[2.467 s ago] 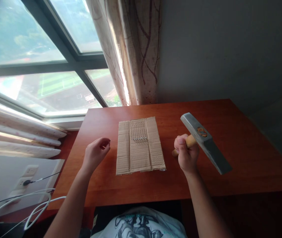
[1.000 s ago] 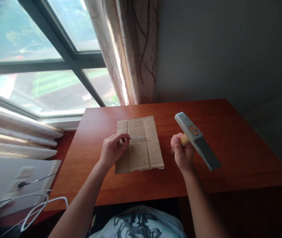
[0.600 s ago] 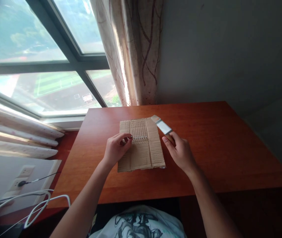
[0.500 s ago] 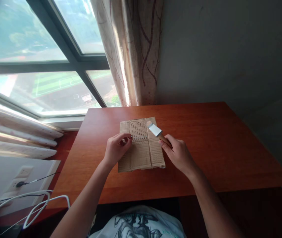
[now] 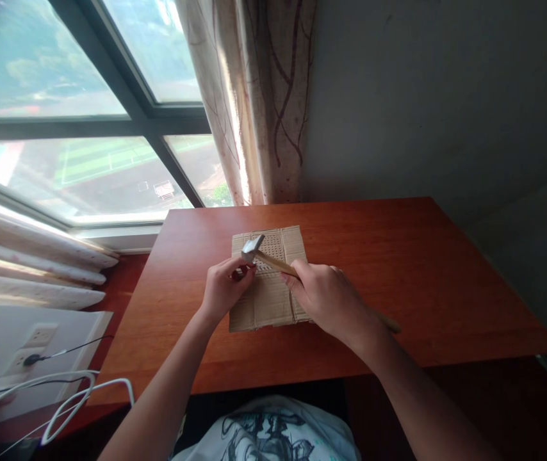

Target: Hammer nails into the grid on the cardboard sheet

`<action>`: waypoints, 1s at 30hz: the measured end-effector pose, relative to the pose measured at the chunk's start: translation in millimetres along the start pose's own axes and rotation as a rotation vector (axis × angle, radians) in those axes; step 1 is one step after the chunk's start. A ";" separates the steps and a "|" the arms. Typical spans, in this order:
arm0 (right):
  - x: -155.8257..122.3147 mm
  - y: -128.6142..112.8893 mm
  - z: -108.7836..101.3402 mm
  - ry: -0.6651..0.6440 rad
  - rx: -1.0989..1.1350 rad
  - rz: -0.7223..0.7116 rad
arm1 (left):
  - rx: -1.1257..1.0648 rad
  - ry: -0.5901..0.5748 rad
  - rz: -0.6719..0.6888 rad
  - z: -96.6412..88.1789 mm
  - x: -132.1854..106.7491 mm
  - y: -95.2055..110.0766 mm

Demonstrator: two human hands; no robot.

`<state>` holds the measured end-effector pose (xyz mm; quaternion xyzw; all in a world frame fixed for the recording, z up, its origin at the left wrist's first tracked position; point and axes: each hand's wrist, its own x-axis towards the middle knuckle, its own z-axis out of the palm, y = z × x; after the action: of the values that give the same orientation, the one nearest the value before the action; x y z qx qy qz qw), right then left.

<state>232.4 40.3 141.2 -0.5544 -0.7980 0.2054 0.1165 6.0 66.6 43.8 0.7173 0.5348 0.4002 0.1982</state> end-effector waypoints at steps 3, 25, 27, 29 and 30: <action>2.7 -1.3 3.3 -0.037 -0.100 0.011 | 0.023 -0.009 0.006 0.4 -0.2 -1.2; 3.0 -2.4 8.1 -0.064 -0.075 0.040 | 0.058 -0.058 -0.016 1.2 0.2 -2.7; 2.9 -2.9 8.1 -0.061 -0.084 0.039 | 0.063 -0.064 -0.020 0.7 0.8 -1.5; 3.3 -2.7 7.9 -0.047 -0.084 0.039 | 0.070 -0.074 -0.030 0.2 1.1 -0.1; 3.6 -2.3 8.0 -0.041 -0.084 0.040 | 0.077 -0.081 -0.034 -0.2 1.2 0.7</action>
<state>225.8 41.4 134.9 -0.5703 -0.7970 0.1852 0.0726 6.5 67.4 44.9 0.7308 0.5535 0.3465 0.1987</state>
